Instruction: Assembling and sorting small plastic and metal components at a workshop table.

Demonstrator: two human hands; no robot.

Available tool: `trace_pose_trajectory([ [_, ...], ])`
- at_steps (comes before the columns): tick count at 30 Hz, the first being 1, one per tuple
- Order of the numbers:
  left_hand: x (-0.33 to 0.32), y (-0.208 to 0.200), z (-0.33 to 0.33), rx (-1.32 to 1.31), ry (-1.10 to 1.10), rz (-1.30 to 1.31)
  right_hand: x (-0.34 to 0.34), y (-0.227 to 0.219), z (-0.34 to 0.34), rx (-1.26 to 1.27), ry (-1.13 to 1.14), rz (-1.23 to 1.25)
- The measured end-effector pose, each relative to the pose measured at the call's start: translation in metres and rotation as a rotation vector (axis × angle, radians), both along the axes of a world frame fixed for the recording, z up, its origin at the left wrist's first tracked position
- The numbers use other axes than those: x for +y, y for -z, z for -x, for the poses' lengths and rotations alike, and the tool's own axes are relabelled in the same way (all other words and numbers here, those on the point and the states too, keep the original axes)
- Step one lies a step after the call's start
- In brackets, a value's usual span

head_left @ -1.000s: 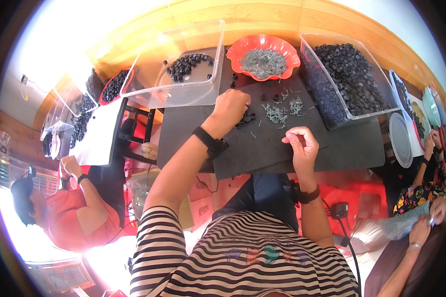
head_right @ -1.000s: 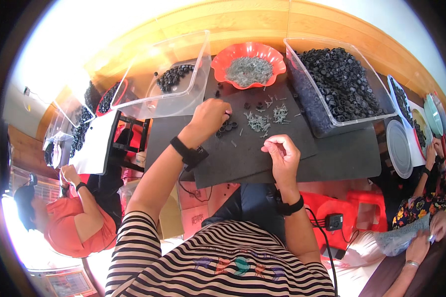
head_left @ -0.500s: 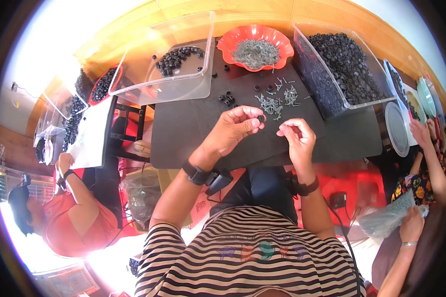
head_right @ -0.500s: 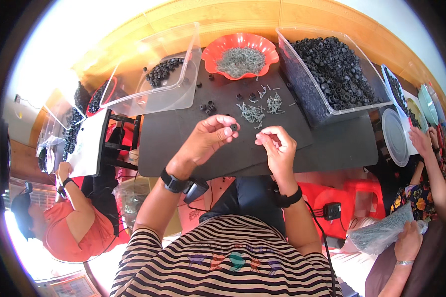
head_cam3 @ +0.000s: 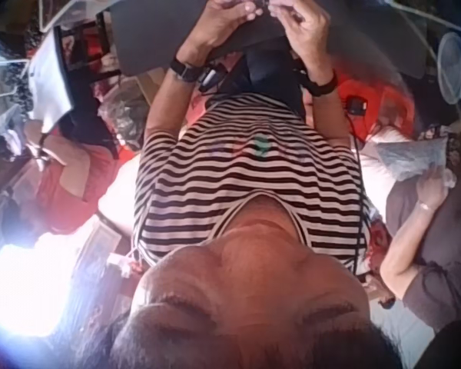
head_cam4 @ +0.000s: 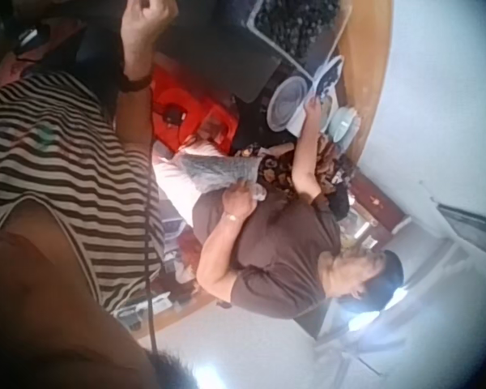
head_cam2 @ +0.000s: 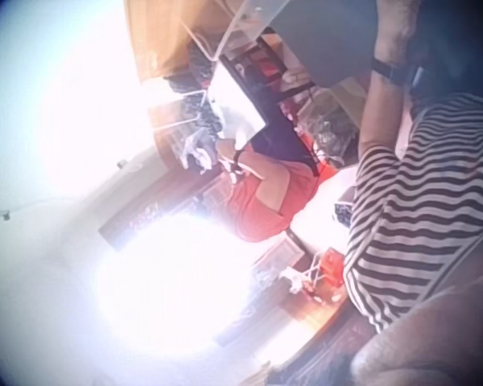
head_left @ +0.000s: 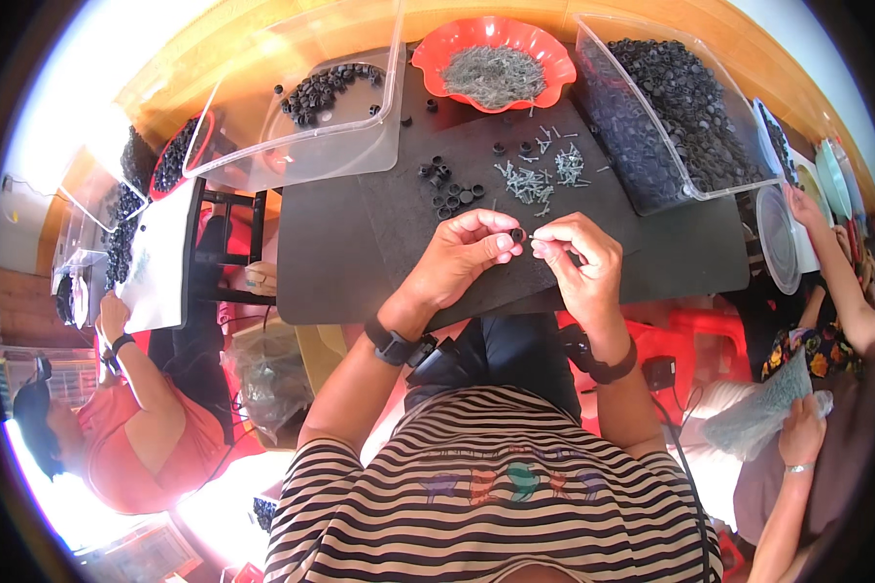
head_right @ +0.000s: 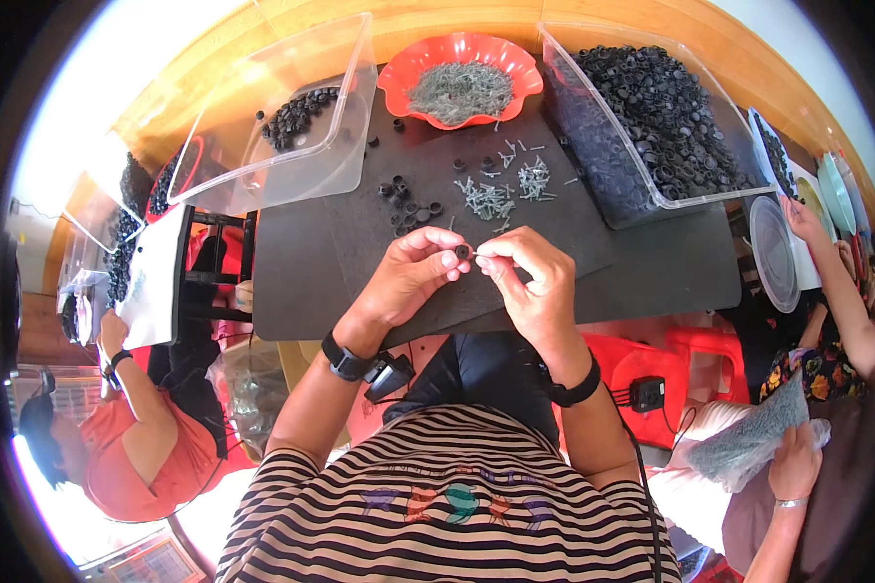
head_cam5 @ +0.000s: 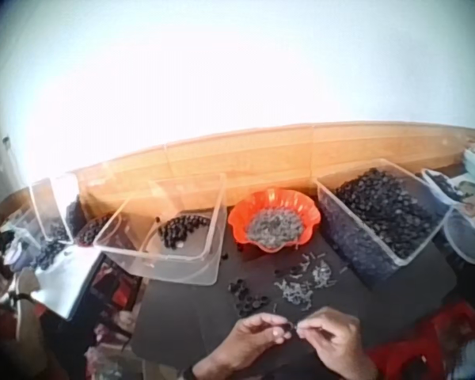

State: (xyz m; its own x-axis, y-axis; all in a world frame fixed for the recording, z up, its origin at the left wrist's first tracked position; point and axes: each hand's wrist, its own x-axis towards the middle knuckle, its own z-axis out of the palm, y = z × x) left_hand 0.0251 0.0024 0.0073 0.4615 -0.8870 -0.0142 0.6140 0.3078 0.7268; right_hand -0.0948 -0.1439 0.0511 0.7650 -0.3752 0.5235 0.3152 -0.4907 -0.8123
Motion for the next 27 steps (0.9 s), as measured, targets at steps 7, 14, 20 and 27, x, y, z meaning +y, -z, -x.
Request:
trace_pose_trajectory([
  [7,-0.001,0.000,0.002,-0.081,-0.023,-0.020,0.001,-0.006,-0.002,0.048,0.010,0.087],
  [14,-0.003,0.001,0.005,-0.200,-0.075,-0.050,0.001,-0.010,-0.001,0.090,0.018,0.217],
  [20,-0.003,-0.002,0.010,-0.305,-0.126,-0.129,0.008,-0.017,0.000,0.102,0.068,0.339],
  [27,-0.004,-0.002,0.010,-0.303,-0.145,-0.102,0.007,-0.007,0.000,0.126,0.036,0.244],
])
